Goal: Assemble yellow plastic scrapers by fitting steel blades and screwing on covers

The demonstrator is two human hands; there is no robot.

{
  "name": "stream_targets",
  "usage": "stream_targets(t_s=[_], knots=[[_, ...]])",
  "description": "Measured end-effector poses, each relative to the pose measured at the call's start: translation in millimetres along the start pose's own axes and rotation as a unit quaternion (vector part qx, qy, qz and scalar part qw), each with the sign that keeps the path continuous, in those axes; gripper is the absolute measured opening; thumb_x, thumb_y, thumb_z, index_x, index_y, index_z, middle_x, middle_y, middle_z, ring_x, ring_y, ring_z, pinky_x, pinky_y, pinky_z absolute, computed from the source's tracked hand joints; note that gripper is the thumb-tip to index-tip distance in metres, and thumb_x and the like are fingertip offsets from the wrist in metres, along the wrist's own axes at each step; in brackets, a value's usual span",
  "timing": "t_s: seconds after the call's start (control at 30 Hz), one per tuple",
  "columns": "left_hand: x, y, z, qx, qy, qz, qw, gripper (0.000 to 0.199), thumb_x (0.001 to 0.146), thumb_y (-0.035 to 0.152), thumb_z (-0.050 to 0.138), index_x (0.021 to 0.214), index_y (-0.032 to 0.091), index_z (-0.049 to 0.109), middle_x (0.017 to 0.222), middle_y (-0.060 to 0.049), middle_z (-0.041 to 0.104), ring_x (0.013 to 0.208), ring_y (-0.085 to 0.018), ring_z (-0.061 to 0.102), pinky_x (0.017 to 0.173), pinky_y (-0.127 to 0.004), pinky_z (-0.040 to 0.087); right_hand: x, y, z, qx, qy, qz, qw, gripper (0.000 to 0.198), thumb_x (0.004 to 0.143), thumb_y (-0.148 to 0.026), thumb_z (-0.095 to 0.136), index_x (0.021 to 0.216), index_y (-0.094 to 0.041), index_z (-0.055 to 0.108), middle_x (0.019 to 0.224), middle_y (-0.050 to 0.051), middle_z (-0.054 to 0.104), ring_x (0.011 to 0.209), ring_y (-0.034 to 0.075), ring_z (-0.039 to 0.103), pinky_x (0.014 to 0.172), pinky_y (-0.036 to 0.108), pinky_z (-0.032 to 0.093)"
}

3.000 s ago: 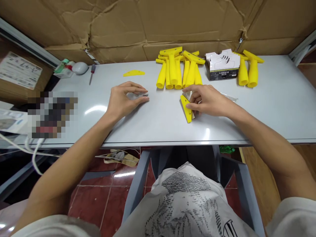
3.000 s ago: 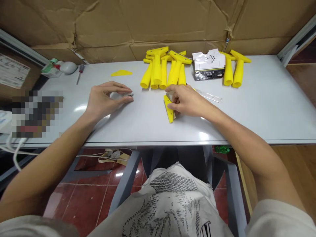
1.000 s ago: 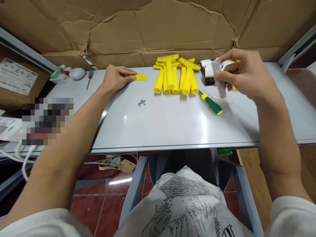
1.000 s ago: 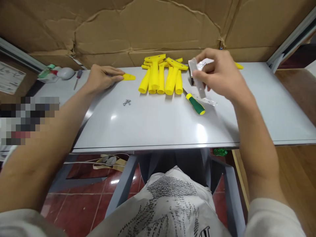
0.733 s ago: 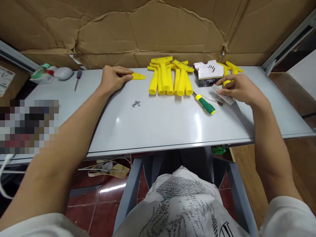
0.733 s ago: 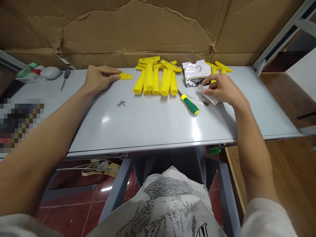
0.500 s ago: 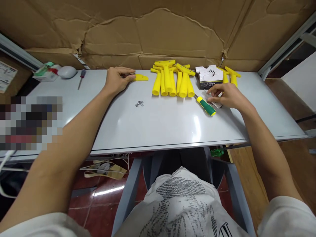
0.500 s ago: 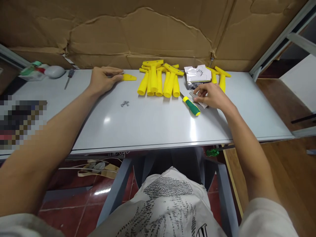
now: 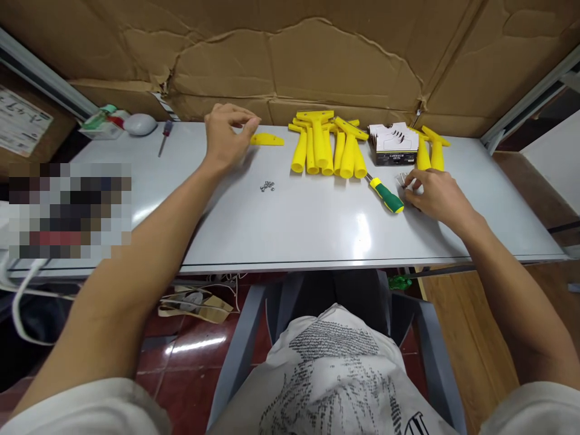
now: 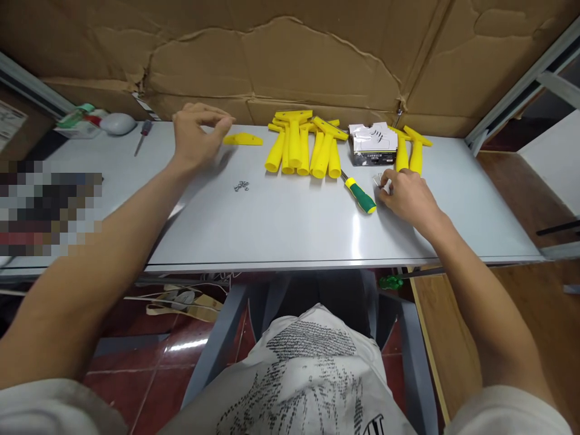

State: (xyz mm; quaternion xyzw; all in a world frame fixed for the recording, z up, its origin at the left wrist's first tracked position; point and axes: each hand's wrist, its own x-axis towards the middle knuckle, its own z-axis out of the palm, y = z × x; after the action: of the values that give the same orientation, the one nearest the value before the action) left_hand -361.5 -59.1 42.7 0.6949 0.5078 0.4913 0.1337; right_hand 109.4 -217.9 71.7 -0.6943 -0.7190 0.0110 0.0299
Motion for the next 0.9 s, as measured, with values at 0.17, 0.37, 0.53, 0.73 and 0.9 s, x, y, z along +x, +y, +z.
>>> stream_targets(t_s=[0.17, 0.37, 0.53, 0.73, 0.9], knots=[[-22.8, 64.2, 21.0, -0.025, -0.038, 0.057, 0.997, 0.039, 0.093, 0.073, 0.074, 0.096, 0.036, 0.085, 0.103, 0.004, 0.085, 0.105, -0.023, 0.068, 0.098, -0.047, 0.057, 0.6, -9.8, 0.5, -0.017, 0.013, 0.041, 0.999, 0.037, 0.099, -0.026, 0.069, 0.133, -0.023, 0.081, 0.123, 0.017, 0.082, 0.107, 0.036, 0.073, 0.081, 0.042, 0.05], [-4.8, 85.9, 62.8, 0.0, -0.086, 0.035, 0.996, 0.012, 0.085, 0.039, 0.084, 0.092, 0.029, 0.084, 0.104, -0.006, 0.083, 0.103, -0.031, 0.074, 0.113, -0.049, 0.054, -3.1, -12.8, 1.0, -0.016, 0.029, 0.024, 0.999, 0.039, 0.1, -0.025, 0.061, 0.133, -0.024, 0.083, 0.134, 0.019, 0.078, 0.107, 0.037, 0.074, 0.078, 0.043, 0.05], [19.5, 92.7, 92.2, 0.064, -0.078, 0.007, 0.995, 0.012, 0.088, 0.034, 0.088, 0.095, 0.028, 0.08, 0.106, -0.009, 0.079, 0.119, -0.04, 0.071, 0.119, -0.056, 0.052, -2.0, -47.7, -13.3, 0.034, 0.128, -0.003, 0.991, 0.038, 0.114, -0.039, 0.05, 0.122, -0.022, 0.083, 0.13, 0.018, 0.08, 0.113, 0.038, 0.075, 0.083, 0.046, 0.051], [-8.9, 153.5, 134.2, 0.109, -0.149, 0.048, 0.982, 0.032, 0.095, 0.041, 0.091, 0.116, 0.019, 0.08, 0.128, -0.02, 0.077, 0.144, -0.055, 0.063, 0.127, -0.063, 0.042, -17.6, -72.5, -18.8, 0.041, 0.047, -0.045, 0.997, 0.057, 0.107, -0.064, 0.07, 0.149, -0.026, 0.071, 0.126, 0.016, 0.082, 0.108, 0.043, 0.075, 0.084, 0.047, 0.051], [-7.9, 170.4, 169.3, 0.161, -0.213, 0.027, 0.963, 0.043, 0.084, 0.03, 0.1, 0.121, 0.017, 0.08, 0.122, -0.019, 0.08, 0.136, -0.057, 0.069, 0.119, -0.065, 0.049, -33.9, -58.3, 2.3, 0.03, 0.053, -0.046, 0.997, 0.056, 0.103, -0.043, 0.067, 0.156, -0.025, 0.063, 0.133, 0.016, 0.083, 0.108, 0.039, 0.077, 0.081, 0.044, 0.051]])
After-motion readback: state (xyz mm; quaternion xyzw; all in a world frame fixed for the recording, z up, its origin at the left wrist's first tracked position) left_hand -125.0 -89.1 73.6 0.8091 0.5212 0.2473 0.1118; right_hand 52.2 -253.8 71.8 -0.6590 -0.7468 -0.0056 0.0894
